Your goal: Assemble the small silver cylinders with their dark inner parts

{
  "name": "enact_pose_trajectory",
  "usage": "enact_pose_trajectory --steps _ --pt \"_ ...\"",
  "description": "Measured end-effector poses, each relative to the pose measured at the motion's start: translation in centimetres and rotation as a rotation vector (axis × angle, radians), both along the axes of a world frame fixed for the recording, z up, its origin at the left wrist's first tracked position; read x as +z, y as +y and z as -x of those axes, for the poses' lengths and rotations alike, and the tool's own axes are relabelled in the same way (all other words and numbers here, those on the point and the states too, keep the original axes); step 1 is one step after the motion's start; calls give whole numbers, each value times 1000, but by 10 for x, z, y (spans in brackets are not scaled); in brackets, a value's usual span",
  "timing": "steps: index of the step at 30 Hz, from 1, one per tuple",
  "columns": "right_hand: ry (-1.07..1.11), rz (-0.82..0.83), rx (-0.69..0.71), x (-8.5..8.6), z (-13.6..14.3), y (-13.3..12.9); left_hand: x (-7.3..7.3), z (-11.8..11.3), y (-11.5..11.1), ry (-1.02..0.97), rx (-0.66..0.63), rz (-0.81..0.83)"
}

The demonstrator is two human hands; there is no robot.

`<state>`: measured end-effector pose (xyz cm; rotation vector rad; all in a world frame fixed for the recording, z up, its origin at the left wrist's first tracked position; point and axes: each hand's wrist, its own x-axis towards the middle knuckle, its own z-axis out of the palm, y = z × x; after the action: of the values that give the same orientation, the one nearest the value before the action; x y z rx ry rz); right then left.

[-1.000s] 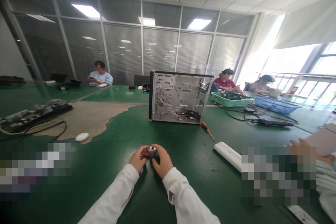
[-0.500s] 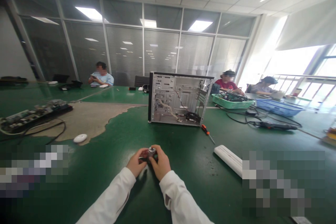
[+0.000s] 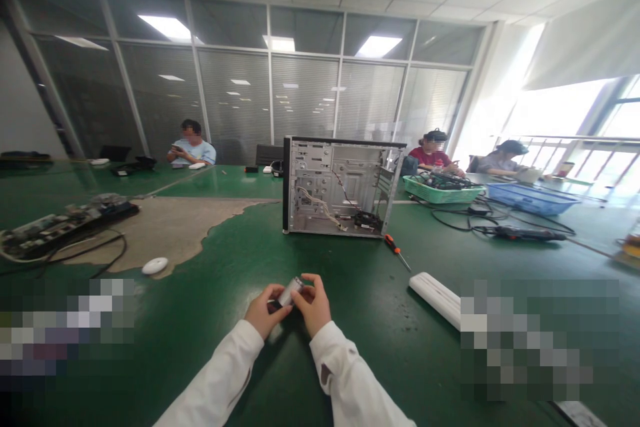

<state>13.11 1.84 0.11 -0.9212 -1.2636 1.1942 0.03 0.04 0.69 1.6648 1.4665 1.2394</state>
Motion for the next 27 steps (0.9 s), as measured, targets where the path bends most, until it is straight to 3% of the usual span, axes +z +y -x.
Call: enact_pose_trajectory --steps 10,17,27 --pt "245 168 10 -2 1 3 -15 5 9 -199 -27 21" --pt "331 253 -12 0 -3 4 -13 6 11 -285 37 45" --pt "380 334 58 0 -10 5 -11 7 13 -339 68 138"
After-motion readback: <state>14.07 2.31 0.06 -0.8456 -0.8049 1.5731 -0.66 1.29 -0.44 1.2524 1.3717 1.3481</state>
